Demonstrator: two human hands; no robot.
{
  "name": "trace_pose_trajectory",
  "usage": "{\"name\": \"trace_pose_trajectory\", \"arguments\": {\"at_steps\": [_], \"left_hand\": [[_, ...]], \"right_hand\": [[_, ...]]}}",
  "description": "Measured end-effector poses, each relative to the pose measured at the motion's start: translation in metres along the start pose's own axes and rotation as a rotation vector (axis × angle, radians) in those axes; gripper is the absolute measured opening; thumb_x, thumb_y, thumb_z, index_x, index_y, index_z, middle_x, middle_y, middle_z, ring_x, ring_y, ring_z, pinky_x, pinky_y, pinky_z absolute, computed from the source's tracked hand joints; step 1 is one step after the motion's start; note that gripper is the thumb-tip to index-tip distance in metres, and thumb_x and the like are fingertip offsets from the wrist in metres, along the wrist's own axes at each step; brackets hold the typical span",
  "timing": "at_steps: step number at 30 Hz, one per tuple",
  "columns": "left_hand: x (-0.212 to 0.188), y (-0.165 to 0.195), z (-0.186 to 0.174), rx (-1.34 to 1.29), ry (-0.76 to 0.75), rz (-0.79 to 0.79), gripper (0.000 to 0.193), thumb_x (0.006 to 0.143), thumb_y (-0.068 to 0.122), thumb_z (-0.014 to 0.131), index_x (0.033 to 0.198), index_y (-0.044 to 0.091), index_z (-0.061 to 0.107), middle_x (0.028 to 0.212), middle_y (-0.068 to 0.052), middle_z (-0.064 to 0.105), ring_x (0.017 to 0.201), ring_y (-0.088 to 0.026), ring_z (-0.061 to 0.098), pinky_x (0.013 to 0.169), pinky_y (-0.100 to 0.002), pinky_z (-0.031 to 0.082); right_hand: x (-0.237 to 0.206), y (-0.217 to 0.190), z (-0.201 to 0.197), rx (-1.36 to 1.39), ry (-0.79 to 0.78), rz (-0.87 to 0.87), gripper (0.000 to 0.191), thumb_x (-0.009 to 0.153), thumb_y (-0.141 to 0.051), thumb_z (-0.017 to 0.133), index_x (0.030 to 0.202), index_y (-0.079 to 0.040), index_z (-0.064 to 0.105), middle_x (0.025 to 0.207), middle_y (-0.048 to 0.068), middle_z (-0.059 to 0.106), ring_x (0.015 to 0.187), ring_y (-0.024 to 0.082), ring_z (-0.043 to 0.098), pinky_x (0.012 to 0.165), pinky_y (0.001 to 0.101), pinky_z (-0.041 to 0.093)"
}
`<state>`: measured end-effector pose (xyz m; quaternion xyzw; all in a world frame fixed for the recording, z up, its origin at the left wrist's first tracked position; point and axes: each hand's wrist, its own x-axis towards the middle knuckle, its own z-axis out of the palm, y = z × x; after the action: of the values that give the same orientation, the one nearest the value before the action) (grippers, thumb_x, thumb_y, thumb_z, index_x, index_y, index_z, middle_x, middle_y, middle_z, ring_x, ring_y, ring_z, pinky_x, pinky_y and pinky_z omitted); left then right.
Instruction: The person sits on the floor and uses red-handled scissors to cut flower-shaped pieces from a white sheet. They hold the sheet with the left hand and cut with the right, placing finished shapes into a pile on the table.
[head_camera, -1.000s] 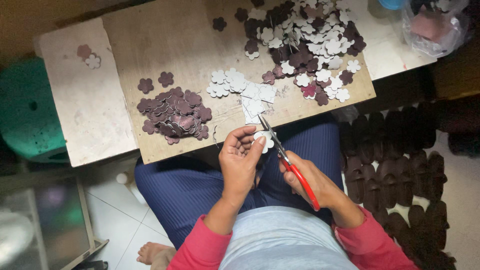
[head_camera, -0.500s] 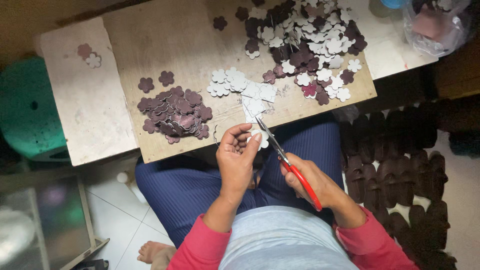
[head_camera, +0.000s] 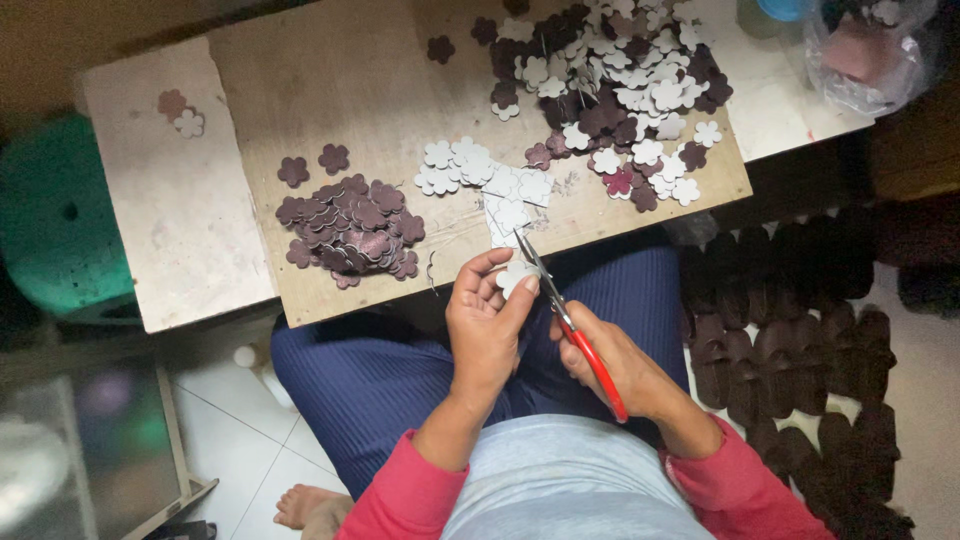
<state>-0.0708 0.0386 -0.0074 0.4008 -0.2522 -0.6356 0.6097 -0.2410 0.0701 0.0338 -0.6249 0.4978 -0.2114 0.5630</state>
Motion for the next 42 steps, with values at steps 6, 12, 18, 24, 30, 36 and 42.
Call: {"name": "trace_pose_trajectory", "arguments": {"at_steps": [6,12,18,24,30,36,42], "left_hand": [[-0.001,-0.002,-0.001,-0.032,-0.033,-0.026,0.040,0.091,-0.012,0.068,0.129,-0.006,0.054,0.112,-0.013,0.066,0.098,-0.012,0.066,0.088,-0.025,0.057],[-0.002,0.001,-0.001,0.006,-0.030,-0.027,0.041,0.091,-0.011,0.069,0.129,-0.006,0.055,0.113,-0.012,0.066,0.097,-0.011,0.065,0.086,-0.023,0.056],[0.000,0.005,-0.003,0.044,-0.044,-0.024,0.041,0.091,-0.010,0.069,0.130,-0.005,0.055,0.110,-0.011,0.066,0.097,-0.011,0.066,0.088,-0.023,0.056],[0.003,0.008,-0.003,0.055,-0.030,-0.047,0.041,0.091,-0.008,0.069,0.129,-0.004,0.055,0.111,-0.013,0.068,0.097,-0.012,0.068,0.087,-0.024,0.056],[0.003,0.012,-0.004,0.054,-0.020,-0.035,0.042,0.091,-0.008,0.069,0.130,-0.005,0.055,0.111,-0.014,0.069,0.097,-0.012,0.068,0.087,-0.024,0.056],[0.004,0.013,-0.006,0.056,-0.005,-0.033,0.041,0.091,-0.008,0.070,0.129,-0.005,0.056,0.108,-0.011,0.068,0.095,-0.011,0.068,0.087,-0.023,0.056],[0.006,0.011,-0.010,0.061,-0.017,-0.005,0.041,0.092,-0.007,0.071,0.130,-0.004,0.056,0.105,-0.009,0.069,0.093,-0.010,0.067,0.086,-0.022,0.056]], "right_hand": [[0.003,0.001,0.000,-0.043,-0.004,-0.119,0.046,0.103,-0.046,0.046,0.115,-0.001,0.048,0.074,0.006,0.048,0.064,0.019,0.048,0.061,0.0338,0.046],[0.000,0.003,-0.002,-0.048,0.006,-0.149,0.044,0.105,-0.046,0.045,0.110,-0.002,0.049,0.080,0.007,0.048,0.067,0.020,0.048,0.063,0.0342,0.047],[0.000,0.002,-0.004,-0.056,0.004,-0.173,0.043,0.105,-0.045,0.046,0.109,-0.002,0.049,0.082,0.007,0.052,0.065,0.019,0.051,0.061,0.0345,0.047],[-0.001,0.001,-0.007,-0.038,-0.013,-0.057,0.042,0.102,-0.045,0.048,0.103,-0.003,0.050,0.071,0.007,0.051,0.054,0.018,0.051,0.051,0.0332,0.046],[-0.001,0.001,-0.008,0.006,-0.030,-0.074,0.047,0.102,-0.051,0.046,0.101,-0.004,0.050,0.068,0.005,0.051,0.052,0.015,0.053,0.049,0.0309,0.047],[-0.001,0.001,-0.009,0.019,-0.050,-0.056,0.048,0.101,-0.052,0.047,0.100,-0.004,0.050,0.068,0.005,0.051,0.051,0.015,0.052,0.047,0.0303,0.046],[-0.001,0.002,-0.010,-0.008,-0.050,-0.063,0.045,0.100,-0.049,0.050,0.097,-0.004,0.050,0.068,0.006,0.052,0.049,0.016,0.053,0.046,0.0311,0.047]]}}
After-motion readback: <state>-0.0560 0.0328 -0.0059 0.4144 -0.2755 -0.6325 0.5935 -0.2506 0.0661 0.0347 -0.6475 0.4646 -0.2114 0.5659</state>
